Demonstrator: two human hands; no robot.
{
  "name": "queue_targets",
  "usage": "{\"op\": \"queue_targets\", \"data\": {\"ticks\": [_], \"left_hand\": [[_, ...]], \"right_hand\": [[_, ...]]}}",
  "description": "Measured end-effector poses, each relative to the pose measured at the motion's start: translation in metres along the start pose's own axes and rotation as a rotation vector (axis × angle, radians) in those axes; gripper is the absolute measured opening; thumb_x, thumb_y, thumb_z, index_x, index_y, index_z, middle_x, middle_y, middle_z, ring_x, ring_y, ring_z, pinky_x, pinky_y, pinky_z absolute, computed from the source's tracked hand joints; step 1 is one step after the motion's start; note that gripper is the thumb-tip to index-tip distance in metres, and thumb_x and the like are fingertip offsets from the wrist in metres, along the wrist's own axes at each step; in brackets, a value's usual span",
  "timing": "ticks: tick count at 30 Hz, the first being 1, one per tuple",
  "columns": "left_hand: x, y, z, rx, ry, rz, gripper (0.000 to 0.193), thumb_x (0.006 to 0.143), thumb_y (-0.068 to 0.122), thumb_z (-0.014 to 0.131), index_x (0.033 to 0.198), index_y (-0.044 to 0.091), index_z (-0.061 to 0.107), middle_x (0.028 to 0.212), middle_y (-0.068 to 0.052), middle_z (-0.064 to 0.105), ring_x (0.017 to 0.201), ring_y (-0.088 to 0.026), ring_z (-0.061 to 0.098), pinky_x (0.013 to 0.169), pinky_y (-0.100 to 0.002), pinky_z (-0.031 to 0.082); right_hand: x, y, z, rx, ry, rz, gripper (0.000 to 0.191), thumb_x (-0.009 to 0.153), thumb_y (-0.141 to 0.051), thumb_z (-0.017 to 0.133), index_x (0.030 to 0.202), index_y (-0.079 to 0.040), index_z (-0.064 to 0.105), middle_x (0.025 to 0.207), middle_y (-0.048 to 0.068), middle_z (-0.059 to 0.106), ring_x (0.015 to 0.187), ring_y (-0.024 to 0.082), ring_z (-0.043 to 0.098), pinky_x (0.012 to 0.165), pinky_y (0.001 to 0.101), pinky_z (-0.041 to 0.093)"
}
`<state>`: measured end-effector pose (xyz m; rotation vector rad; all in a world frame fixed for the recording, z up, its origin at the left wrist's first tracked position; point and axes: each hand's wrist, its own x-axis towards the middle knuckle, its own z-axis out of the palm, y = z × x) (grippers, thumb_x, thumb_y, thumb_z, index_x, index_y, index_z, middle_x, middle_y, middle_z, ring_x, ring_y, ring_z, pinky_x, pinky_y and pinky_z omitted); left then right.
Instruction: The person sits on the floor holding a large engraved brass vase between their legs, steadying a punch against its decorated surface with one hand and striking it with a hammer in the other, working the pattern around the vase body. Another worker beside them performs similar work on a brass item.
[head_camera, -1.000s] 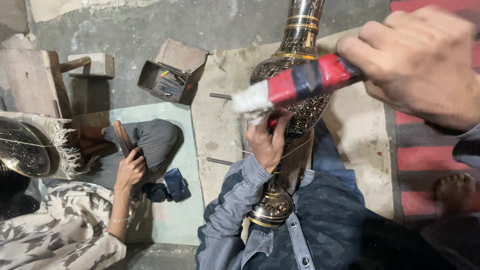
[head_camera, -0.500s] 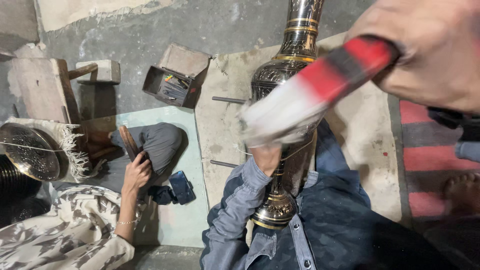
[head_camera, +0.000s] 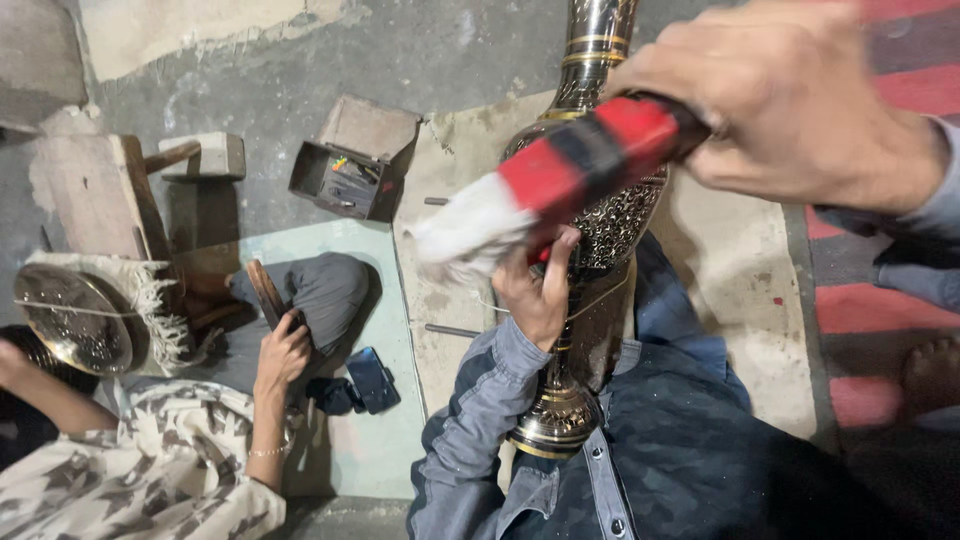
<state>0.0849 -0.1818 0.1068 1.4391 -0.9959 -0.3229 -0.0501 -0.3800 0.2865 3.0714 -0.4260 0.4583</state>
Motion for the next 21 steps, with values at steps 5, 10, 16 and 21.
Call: {"op": "queue_targets", "data": {"ticks": [5,10,16,21], "left_hand": [[-0.001,-0.003,-0.002,0.044,0.014,0.046,0.032,0.097,0.000,0.074,0.121,0.003,0.053,0.099,-0.010,0.074,0.085,-0.018,0.072,0.078,-0.031,0.058],[0.000,-0.004,-0.004,0.051,-0.010,0.079,0.026,0.095,-0.004,0.068,0.118,0.001,0.057,0.098,-0.014,0.074,0.086,-0.022,0.075,0.077,-0.032,0.061],[0.007,-0.004,0.003,-0.044,-0.030,0.066,0.028,0.102,-0.002,0.067,0.127,0.004,0.054,0.098,-0.011,0.074,0.089,-0.020,0.075,0.079,-0.031,0.063],[0.005,0.001,0.000,0.083,-0.017,0.090,0.030,0.099,-0.001,0.072,0.122,0.006,0.055,0.096,-0.011,0.075,0.085,-0.019,0.075,0.075,-0.032,0.060]], "right_hand": [[-0.001,0.003,0.010,-0.168,0.058,-0.057,0.013,0.097,-0.026,0.070,0.097,-0.013,0.070,0.081,0.001,0.066,0.065,0.016,0.064,0.056,0.0319,0.047],[-0.005,0.002,0.005,-0.017,0.047,-0.060,0.006,0.099,-0.014,0.072,0.103,-0.011,0.069,0.086,0.003,0.065,0.075,0.019,0.065,0.067,0.0326,0.048],[-0.002,0.003,-0.003,0.446,0.077,0.089,0.026,0.084,-0.013,0.074,0.108,-0.007,0.067,0.085,0.006,0.064,0.069,0.019,0.062,0.065,0.0318,0.049],[-0.005,-0.001,-0.003,-0.181,0.046,0.003,0.013,0.090,-0.022,0.076,0.095,-0.015,0.067,0.082,-0.001,0.065,0.074,0.016,0.066,0.067,0.0296,0.049]]}}
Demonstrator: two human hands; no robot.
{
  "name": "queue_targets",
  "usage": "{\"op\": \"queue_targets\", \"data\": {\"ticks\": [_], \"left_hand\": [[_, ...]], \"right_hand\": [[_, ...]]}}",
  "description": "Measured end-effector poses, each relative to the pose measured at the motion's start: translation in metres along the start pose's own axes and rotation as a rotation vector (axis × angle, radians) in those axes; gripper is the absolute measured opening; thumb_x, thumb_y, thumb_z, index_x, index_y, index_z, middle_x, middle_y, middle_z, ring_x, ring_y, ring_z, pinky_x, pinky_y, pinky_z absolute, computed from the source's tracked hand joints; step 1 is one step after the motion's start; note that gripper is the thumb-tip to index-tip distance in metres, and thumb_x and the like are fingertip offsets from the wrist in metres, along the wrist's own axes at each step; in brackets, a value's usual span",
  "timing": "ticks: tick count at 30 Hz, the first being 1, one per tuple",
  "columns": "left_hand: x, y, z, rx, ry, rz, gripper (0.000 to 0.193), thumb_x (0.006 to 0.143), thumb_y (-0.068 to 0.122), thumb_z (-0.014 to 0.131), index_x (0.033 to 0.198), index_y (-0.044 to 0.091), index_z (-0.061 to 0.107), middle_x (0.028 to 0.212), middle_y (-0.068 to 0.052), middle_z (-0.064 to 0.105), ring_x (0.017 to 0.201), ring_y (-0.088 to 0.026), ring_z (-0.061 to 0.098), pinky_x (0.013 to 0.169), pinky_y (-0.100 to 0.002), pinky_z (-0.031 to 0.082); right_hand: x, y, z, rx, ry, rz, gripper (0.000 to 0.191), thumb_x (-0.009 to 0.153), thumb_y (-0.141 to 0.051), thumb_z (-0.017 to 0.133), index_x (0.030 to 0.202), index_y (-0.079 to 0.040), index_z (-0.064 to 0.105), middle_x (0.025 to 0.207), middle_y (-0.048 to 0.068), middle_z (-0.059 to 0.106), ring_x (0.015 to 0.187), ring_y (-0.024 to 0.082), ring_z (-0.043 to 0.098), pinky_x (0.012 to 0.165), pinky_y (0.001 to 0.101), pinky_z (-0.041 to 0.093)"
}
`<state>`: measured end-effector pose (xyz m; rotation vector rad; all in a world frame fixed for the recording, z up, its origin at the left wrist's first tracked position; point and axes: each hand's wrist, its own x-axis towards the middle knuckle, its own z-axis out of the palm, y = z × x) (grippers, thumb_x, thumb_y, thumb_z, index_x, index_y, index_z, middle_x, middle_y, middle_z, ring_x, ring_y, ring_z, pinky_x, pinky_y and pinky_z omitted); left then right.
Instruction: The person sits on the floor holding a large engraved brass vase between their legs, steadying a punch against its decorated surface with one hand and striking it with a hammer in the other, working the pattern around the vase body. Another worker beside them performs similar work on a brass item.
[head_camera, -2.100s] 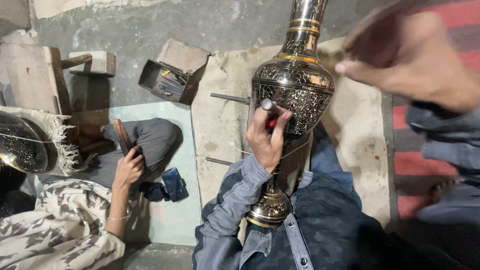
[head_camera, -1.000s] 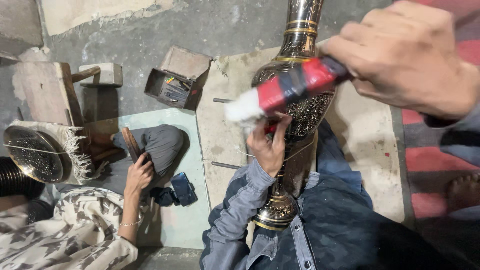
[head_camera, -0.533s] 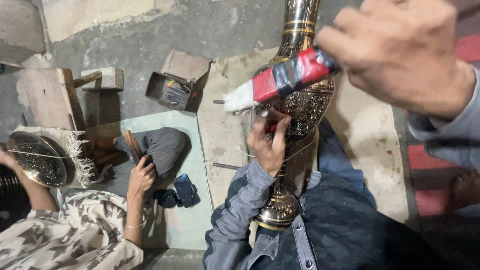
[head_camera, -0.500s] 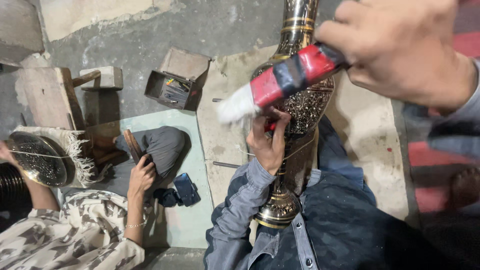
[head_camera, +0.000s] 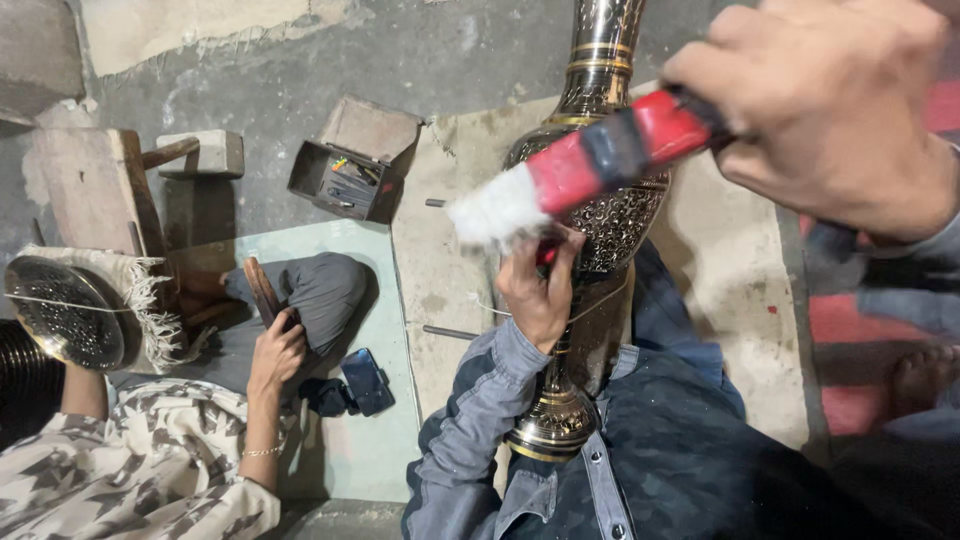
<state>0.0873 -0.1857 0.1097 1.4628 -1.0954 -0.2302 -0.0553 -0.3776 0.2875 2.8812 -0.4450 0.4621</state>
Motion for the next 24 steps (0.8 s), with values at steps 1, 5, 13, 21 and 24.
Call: {"op": "queue_targets", "data": {"ticks": [1,5,13,21,24], "left_hand": [[0.000,0.000,-0.001,-0.006,-0.004,-0.002,0.030,0.099,-0.001,0.072,0.123,0.006,0.055,0.095,-0.011,0.075,0.085,-0.019,0.075,0.074,-0.032,0.060],[0.002,0.002,-0.002,0.021,-0.036,0.008,0.026,0.100,-0.002,0.073,0.120,0.007,0.059,0.094,-0.011,0.073,0.082,-0.019,0.073,0.073,-0.033,0.060],[0.003,0.001,-0.002,0.034,-0.036,0.022,0.037,0.096,-0.002,0.073,0.128,0.008,0.055,0.095,-0.012,0.072,0.084,-0.022,0.072,0.075,-0.036,0.058],[-0.003,-0.008,-0.002,0.012,-0.057,0.057,0.037,0.100,-0.003,0.070,0.129,0.011,0.053,0.102,-0.010,0.075,0.091,-0.020,0.076,0.080,-0.033,0.061],[0.001,-0.006,-0.001,0.044,-0.075,0.098,0.041,0.099,-0.004,0.069,0.135,0.010,0.054,0.103,-0.011,0.073,0.092,-0.022,0.075,0.081,-0.033,0.061]], "right_hand": [[0.001,-0.001,0.001,0.352,0.073,-0.007,0.019,0.091,-0.016,0.072,0.108,-0.011,0.065,0.094,0.002,0.065,0.083,0.018,0.066,0.074,0.0283,0.050],[-0.002,-0.001,0.001,0.022,-0.053,0.023,0.044,0.067,-0.011,0.079,0.110,-0.014,0.078,0.075,0.000,0.066,0.068,0.020,0.066,0.062,0.0338,0.050],[0.004,-0.005,-0.002,-0.331,-0.058,0.028,0.010,0.088,-0.028,0.079,0.088,-0.022,0.071,0.072,-0.006,0.064,0.068,0.014,0.066,0.064,0.0313,0.050],[-0.003,-0.006,0.003,0.027,-0.009,0.033,0.020,0.083,-0.015,0.081,0.101,-0.014,0.074,0.079,0.000,0.066,0.072,0.019,0.066,0.065,0.0344,0.049],[-0.009,0.000,0.013,0.363,0.124,0.029,0.021,0.090,-0.015,0.079,0.109,-0.013,0.070,0.090,0.001,0.066,0.078,0.019,0.065,0.070,0.0333,0.048]]}}
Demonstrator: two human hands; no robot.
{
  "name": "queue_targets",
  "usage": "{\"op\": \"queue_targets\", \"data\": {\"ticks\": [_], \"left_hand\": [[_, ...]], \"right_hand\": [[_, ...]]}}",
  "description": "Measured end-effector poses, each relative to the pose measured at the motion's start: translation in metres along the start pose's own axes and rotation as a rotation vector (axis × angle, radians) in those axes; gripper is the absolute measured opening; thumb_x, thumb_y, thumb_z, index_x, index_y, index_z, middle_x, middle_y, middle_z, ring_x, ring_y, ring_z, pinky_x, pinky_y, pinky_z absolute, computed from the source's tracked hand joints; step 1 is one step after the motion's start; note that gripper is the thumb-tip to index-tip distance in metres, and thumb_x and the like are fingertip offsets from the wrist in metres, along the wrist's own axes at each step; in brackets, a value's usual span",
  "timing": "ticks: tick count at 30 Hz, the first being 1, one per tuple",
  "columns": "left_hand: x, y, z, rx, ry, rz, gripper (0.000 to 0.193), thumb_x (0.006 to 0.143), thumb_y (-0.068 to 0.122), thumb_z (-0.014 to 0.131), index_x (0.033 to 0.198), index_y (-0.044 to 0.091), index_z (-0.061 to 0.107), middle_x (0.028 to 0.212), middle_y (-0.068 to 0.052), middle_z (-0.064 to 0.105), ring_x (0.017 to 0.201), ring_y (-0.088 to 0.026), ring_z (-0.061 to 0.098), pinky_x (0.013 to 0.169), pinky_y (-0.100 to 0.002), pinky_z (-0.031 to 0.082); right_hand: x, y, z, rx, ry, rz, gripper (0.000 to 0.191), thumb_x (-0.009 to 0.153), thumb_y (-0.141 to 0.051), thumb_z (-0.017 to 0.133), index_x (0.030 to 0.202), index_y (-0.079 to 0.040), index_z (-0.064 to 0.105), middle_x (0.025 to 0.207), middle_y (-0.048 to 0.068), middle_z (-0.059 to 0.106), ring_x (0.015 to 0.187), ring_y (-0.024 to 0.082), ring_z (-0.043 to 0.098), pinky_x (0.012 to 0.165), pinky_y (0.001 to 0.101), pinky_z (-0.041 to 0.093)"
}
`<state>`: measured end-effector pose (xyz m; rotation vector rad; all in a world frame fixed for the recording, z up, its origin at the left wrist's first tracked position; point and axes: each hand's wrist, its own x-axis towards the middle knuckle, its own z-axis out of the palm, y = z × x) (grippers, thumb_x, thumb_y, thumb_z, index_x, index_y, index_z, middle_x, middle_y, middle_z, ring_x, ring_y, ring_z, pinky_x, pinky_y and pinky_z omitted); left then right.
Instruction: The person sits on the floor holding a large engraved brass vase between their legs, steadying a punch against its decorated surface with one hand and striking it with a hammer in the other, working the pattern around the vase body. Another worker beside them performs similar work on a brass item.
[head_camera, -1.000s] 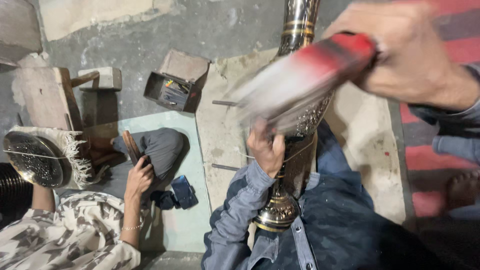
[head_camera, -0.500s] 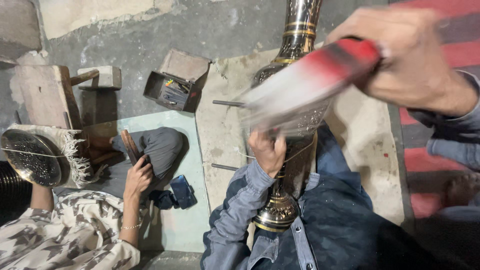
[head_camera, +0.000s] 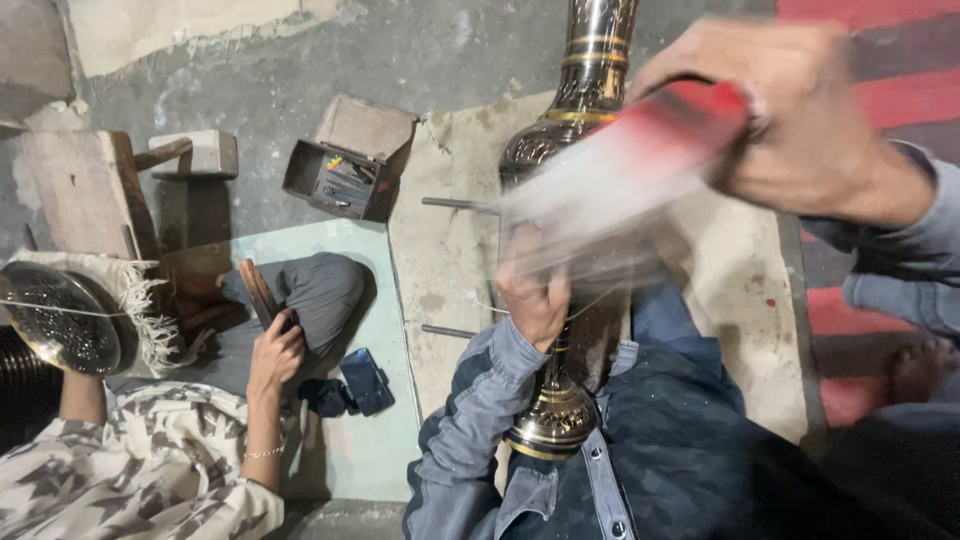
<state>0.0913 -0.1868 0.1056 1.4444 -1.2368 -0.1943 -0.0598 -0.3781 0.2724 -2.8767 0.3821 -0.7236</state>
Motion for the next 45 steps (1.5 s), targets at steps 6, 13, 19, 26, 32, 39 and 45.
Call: {"op": "queue_targets", "data": {"ticks": [6,13,19,26,32,39,45], "left_hand": [[0.003,0.011,-0.005,-0.034,0.008,-0.096,0.035,0.096,-0.001,0.074,0.126,0.005,0.058,0.100,-0.011,0.071,0.086,-0.022,0.072,0.075,-0.033,0.058],[0.001,0.003,0.000,0.084,0.024,-0.083,0.030,0.096,0.002,0.078,0.119,0.008,0.062,0.095,-0.009,0.072,0.077,-0.023,0.071,0.071,-0.036,0.055],[0.000,0.003,-0.002,-0.024,0.009,-0.027,0.047,0.098,-0.001,0.074,0.137,0.012,0.051,0.103,-0.012,0.070,0.086,-0.025,0.073,0.075,-0.035,0.059],[0.002,0.006,-0.002,-0.058,0.008,-0.058,0.050,0.098,-0.001,0.073,0.140,0.014,0.049,0.101,-0.010,0.068,0.087,-0.023,0.073,0.076,-0.035,0.059],[-0.006,-0.003,-0.001,0.052,-0.004,-0.060,0.034,0.092,0.000,0.072,0.122,0.007,0.056,0.105,-0.016,0.067,0.082,-0.029,0.070,0.072,-0.039,0.056],[-0.025,-0.028,0.007,0.185,0.014,0.003,0.025,0.084,0.004,0.074,0.104,0.009,0.060,0.079,-0.012,0.061,0.070,-0.032,0.062,0.066,-0.046,0.048],[-0.024,-0.023,0.003,0.190,-0.048,0.025,0.032,0.088,0.005,0.076,0.118,0.003,0.065,0.088,-0.012,0.065,0.073,-0.029,0.066,0.066,-0.043,0.054]], "right_hand": [[0.017,-0.013,-0.004,-0.275,-0.102,0.084,0.013,0.089,-0.029,0.080,0.091,-0.020,0.071,0.081,-0.004,0.066,0.064,0.015,0.064,0.056,0.0300,0.048],[0.015,-0.011,-0.018,-0.212,-0.144,0.085,0.037,0.079,-0.007,0.083,0.115,-0.010,0.075,0.089,0.006,0.069,0.076,0.023,0.068,0.069,0.0340,0.052],[-0.004,0.003,-0.013,-0.224,-0.365,0.126,0.024,0.086,-0.015,0.082,0.108,-0.011,0.072,0.085,0.004,0.069,0.076,0.019,0.068,0.071,0.0329,0.054],[0.010,-0.004,-0.022,0.175,-0.300,0.291,0.035,0.083,-0.023,0.085,0.112,-0.006,0.072,0.093,0.010,0.074,0.074,0.021,0.071,0.068,0.0336,0.055],[-0.011,0.000,-0.021,0.137,-0.140,0.133,0.033,0.086,-0.016,0.083,0.114,-0.006,0.069,0.100,0.008,0.068,0.088,0.022,0.069,0.079,0.0339,0.055],[-0.031,-0.009,-0.028,-0.345,-0.301,0.111,0.051,0.074,-0.022,0.085,0.121,-0.014,0.068,0.089,0.002,0.060,0.085,0.020,0.064,0.080,0.0336,0.048],[-0.058,-0.018,-0.028,-0.458,-0.233,0.105,0.051,0.069,-0.024,0.083,0.117,-0.013,0.071,0.091,0.004,0.060,0.083,0.024,0.062,0.081,0.0381,0.046]]}}
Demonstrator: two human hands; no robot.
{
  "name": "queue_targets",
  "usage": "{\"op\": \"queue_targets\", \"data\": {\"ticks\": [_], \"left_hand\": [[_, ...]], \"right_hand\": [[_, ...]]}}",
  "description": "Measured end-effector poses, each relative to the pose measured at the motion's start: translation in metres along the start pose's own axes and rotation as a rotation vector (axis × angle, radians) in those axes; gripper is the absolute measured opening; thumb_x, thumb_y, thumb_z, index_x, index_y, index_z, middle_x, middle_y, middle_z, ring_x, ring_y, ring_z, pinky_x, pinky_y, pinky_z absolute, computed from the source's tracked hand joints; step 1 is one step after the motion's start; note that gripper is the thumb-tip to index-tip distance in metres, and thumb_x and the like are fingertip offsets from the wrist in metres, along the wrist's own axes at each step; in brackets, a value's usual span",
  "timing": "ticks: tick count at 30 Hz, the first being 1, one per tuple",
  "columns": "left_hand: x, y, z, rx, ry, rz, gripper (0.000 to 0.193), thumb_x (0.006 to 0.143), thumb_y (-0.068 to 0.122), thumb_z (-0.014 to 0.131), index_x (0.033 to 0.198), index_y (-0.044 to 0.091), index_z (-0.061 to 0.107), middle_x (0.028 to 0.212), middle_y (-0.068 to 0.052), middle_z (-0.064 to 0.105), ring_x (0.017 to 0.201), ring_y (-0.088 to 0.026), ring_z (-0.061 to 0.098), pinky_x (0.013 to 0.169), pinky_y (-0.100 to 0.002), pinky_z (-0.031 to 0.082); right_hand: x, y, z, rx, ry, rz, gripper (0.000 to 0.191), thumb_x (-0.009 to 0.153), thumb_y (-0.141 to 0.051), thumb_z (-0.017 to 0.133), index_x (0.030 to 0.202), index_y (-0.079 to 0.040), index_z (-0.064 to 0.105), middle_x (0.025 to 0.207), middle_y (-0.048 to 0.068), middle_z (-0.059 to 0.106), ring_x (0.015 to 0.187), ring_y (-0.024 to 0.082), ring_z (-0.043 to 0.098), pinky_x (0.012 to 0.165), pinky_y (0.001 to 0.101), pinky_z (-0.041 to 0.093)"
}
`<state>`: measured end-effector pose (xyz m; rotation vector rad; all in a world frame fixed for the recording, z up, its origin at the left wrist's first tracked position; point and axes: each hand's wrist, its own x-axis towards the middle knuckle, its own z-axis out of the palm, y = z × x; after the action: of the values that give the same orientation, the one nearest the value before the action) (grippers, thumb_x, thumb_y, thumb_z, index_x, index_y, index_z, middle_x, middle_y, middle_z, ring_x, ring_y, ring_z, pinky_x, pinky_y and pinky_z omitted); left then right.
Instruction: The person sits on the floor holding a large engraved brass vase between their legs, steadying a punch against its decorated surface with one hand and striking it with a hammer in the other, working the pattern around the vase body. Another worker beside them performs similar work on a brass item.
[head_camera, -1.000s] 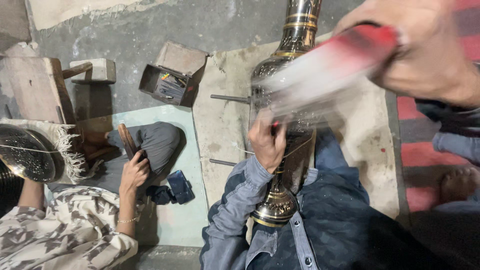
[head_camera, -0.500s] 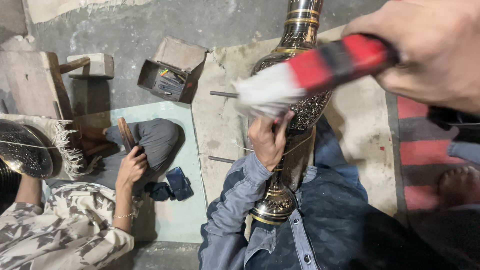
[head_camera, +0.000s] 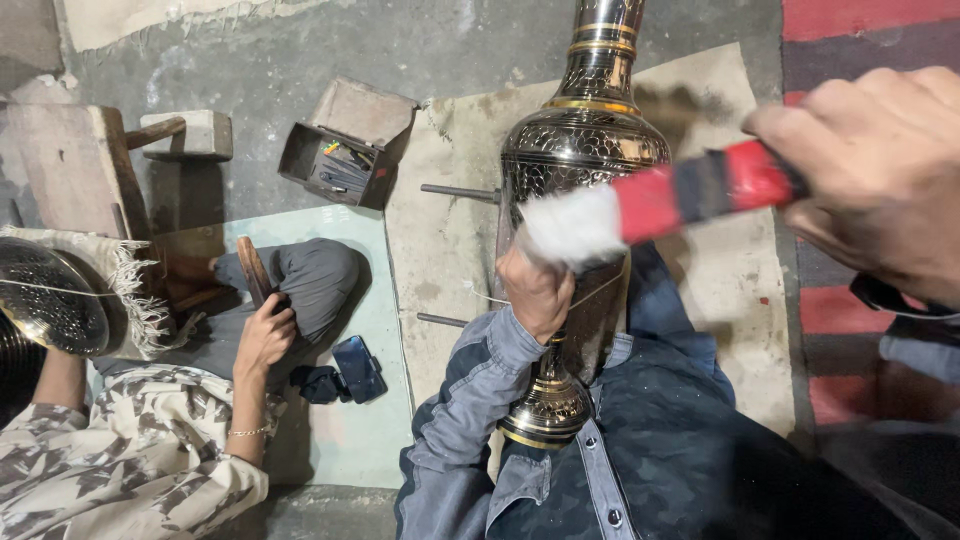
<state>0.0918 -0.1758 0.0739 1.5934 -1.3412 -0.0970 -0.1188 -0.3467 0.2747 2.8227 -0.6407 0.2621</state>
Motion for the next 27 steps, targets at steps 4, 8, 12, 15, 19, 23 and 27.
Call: {"op": "queue_targets", "data": {"ticks": [4,8,12,15,19,23,27], "left_hand": [[0.009,0.001,0.002,-0.233,0.084,0.061,0.030,0.099,0.001,0.067,0.125,0.016,0.060,0.106,-0.009,0.069,0.090,-0.023,0.072,0.084,-0.040,0.063],[0.027,-0.018,0.002,-0.476,0.313,-0.193,0.041,0.104,0.002,0.064,0.141,0.010,0.051,0.111,-0.011,0.066,0.092,-0.016,0.071,0.068,-0.032,0.067],[0.028,-0.021,-0.023,-0.461,0.107,-0.328,0.047,0.103,0.003,0.067,0.146,0.008,0.047,0.102,-0.010,0.070,0.087,-0.016,0.071,0.074,-0.029,0.061],[0.036,-0.010,-0.030,-0.430,-0.103,-0.211,0.044,0.101,0.007,0.069,0.141,0.011,0.051,0.099,-0.006,0.073,0.083,-0.013,0.075,0.071,-0.027,0.065],[0.050,0.008,-0.030,-0.386,-0.156,-0.071,0.044,0.097,0.007,0.075,0.138,0.010,0.058,0.106,-0.007,0.073,0.091,-0.016,0.075,0.079,-0.030,0.062],[0.060,0.013,-0.029,-0.292,-0.194,0.026,0.043,0.092,0.012,0.083,0.130,0.014,0.063,0.097,-0.006,0.071,0.081,-0.018,0.072,0.071,-0.031,0.057],[0.064,0.014,-0.031,-0.249,-0.196,0.141,0.043,0.092,0.014,0.082,0.130,0.014,0.061,0.100,-0.008,0.069,0.085,-0.023,0.070,0.072,-0.035,0.056]], "right_hand": [[-0.045,-0.004,0.036,0.025,0.024,0.190,0.035,0.080,-0.016,0.081,0.113,-0.010,0.070,0.089,0.007,0.059,0.087,0.026,0.060,0.081,0.0388,0.043],[-0.093,-0.017,0.149,0.231,0.058,0.410,0.017,0.081,-0.008,0.075,0.097,-0.009,0.069,0.087,0.012,0.062,0.084,0.033,0.061,0.078,0.0439,0.045],[-0.155,-0.059,0.270,0.704,-0.493,0.910,0.044,0.092,-0.044,0.079,0.119,-0.010,0.072,0.087,0.014,0.075,0.074,0.027,0.073,0.066,0.0407,0.058],[-0.203,-0.087,0.298,0.964,-0.472,1.017,0.050,0.077,-0.039,0.087,0.114,-0.008,0.071,0.092,0.011,0.077,0.076,0.022,0.072,0.072,0.0382,0.055],[-0.205,-0.087,0.295,1.102,-0.309,1.307,0.042,0.085,-0.024,0.081,0.116,-0.003,0.064,0.091,0.010,0.072,0.072,0.019,0.071,0.064,0.0352,0.056],[-0.144,-0.049,0.248,1.226,0.313,0.936,0.038,0.096,-0.015,0.083,0.118,0.001,0.056,0.096,0.007,0.067,0.081,0.014,0.066,0.074,0.0310,0.054],[-0.088,0.006,0.159,0.067,0.085,0.446,0.031,0.086,-0.010,0.084,0.107,-0.011,0.061,0.095,0.013,0.069,0.089,0.031,0.069,0.081,0.0426,0.052]]}}
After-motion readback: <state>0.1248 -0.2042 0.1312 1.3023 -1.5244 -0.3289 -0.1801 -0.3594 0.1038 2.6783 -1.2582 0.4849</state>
